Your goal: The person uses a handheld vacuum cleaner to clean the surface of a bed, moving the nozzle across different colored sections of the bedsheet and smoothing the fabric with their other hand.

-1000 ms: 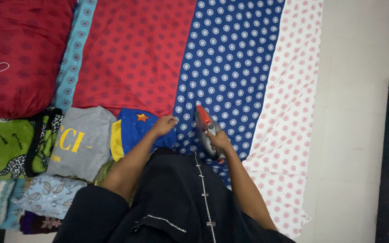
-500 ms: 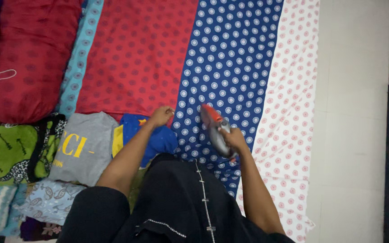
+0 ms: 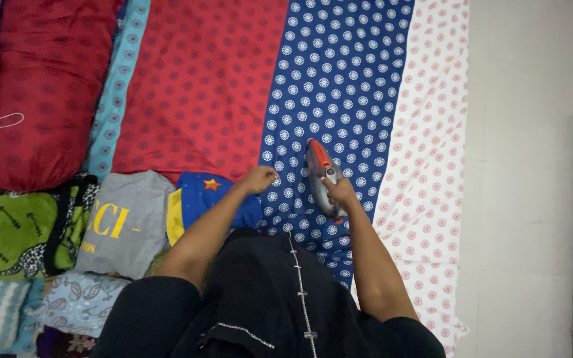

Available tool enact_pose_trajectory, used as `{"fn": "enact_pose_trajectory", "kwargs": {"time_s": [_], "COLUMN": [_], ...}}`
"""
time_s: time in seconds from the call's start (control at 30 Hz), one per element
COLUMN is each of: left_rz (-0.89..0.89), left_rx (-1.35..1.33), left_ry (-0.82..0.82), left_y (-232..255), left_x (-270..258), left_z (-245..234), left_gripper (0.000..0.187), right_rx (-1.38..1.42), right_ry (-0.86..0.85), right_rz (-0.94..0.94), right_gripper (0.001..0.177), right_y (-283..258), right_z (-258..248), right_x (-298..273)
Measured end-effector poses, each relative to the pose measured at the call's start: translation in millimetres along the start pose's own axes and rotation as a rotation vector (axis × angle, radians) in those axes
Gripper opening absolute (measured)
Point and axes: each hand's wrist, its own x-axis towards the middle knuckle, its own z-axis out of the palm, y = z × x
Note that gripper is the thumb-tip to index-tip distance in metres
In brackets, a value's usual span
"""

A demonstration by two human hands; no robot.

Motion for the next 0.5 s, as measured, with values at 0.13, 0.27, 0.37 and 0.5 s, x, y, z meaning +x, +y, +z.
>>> {"fn": "enact_pose_trajectory", "kwargs": {"time_s": [0.13,0.27,0.37,0.5], "left_rz": [0.046,0.043,-0.029,-0.025], "left_rx": [-0.048,0.068,-0.033,-0.028], "left_ry": [-0.003,-0.030,-0.081,-0.143], "left_y": [6,14,18,24], "left_x": [7,13,7,2], "left_z": [11,24,34,41], "left_gripper": [0.027,0.028,0.029,0.028], "right_rx": [-0.175,-0.223,-0.375,-0.327], "right_ry": [0.043,0.072,0.132,0.152], "right_rz": [-0.069,-0.072,-0.175,-0.412], "right_gripper": [0.049,0.052,0.048,0.049], "right_y": [13,22,37,74], "right_z": [-4,5,2,-12], "right_x": [-10,-31,-57,-100]}}
